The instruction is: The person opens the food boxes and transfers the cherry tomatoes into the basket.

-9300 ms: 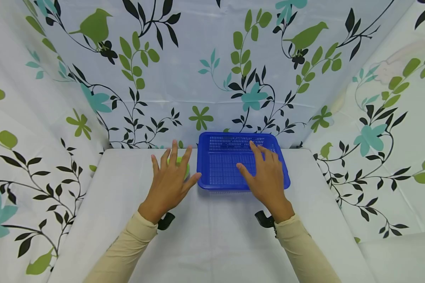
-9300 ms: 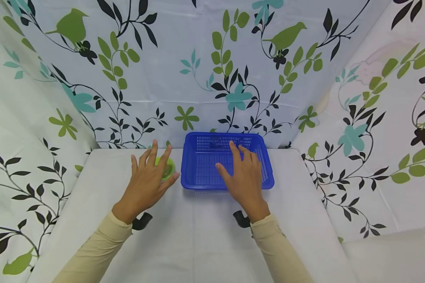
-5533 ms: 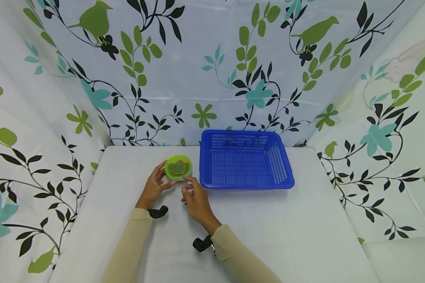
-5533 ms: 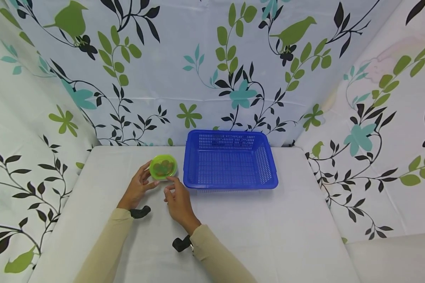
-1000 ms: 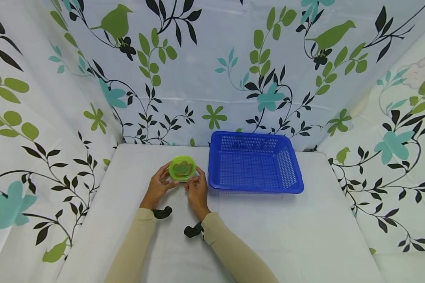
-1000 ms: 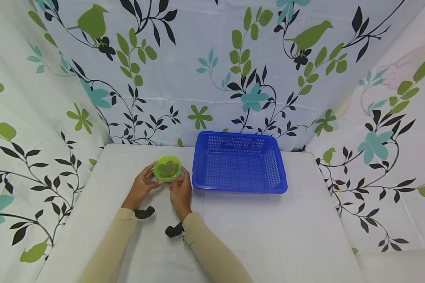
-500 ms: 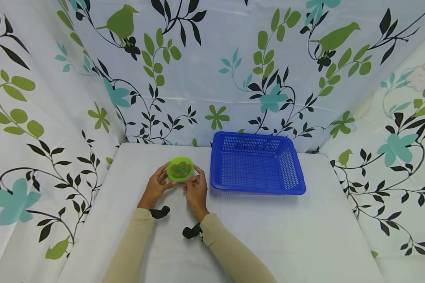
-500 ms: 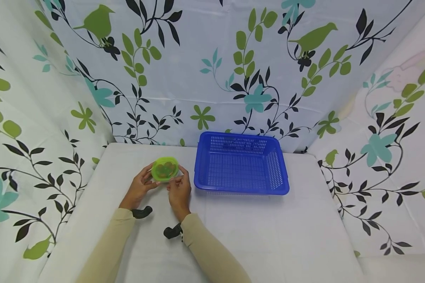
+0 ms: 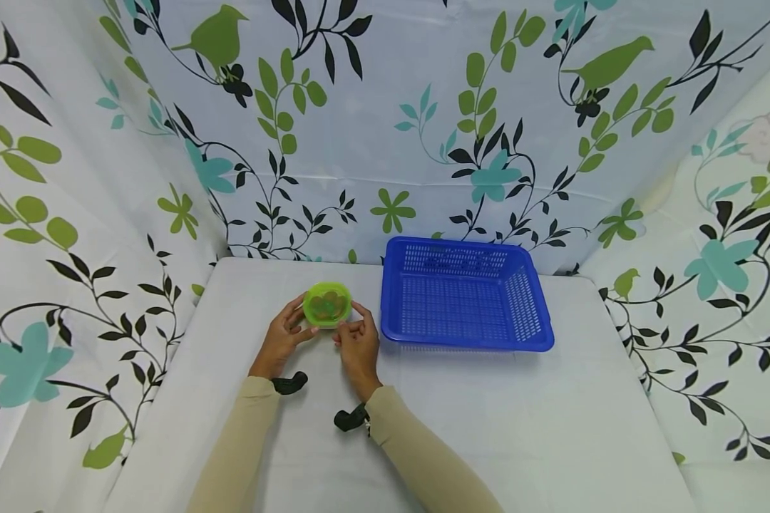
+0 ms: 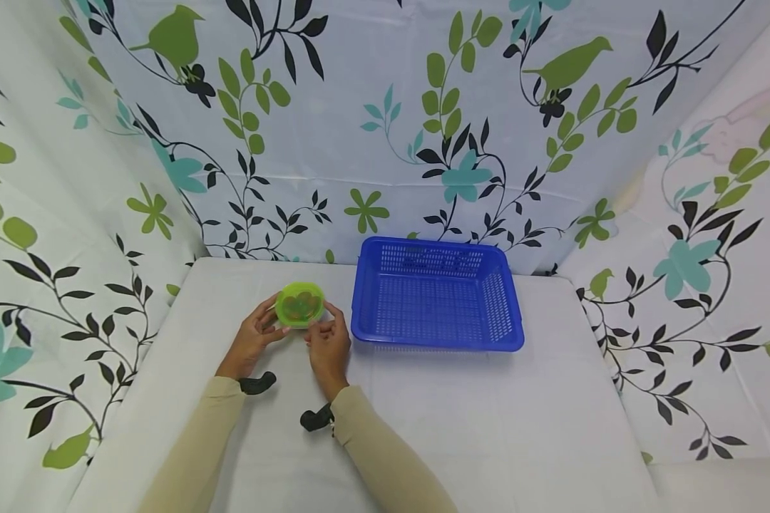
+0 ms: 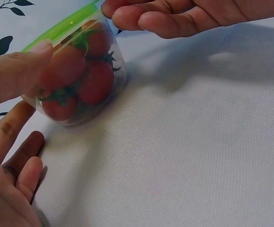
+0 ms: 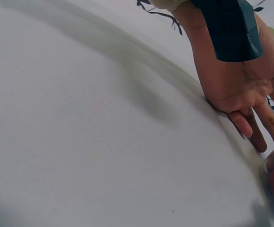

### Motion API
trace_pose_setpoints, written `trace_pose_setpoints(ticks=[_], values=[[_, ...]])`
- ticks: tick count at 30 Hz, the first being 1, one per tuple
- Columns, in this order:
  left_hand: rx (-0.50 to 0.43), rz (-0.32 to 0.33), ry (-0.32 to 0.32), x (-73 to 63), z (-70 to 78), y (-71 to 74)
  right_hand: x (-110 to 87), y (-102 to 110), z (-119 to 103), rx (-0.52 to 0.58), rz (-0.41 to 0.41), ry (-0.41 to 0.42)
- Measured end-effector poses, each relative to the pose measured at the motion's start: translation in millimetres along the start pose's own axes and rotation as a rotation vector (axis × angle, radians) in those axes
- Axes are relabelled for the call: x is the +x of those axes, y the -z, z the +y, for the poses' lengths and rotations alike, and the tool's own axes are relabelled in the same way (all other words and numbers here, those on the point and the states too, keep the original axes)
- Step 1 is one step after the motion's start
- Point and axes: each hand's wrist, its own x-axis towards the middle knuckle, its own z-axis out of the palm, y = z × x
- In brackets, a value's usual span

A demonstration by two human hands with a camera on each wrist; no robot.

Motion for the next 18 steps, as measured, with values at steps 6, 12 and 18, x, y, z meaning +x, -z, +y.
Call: trace_pose_setpoints(ticks=[6, 12, 18], values=[[-0.02, -0.01, 0.001, -4.1, 2.7, -1.1, 5.0, 2.6, 1.8, -0.07, -0.034, 0.002], [-0.022, -0.018, -0.003, -4.9, 5.2, -2.5, 8.8, 5.0, 2.0, -0.08, -0.059, 0.018], [-0.012, -0.015, -0.007, -3.2, 4.5, -1.1, 9.2, 5.6, -0.8, 0.052, -0.079, 0.019]])
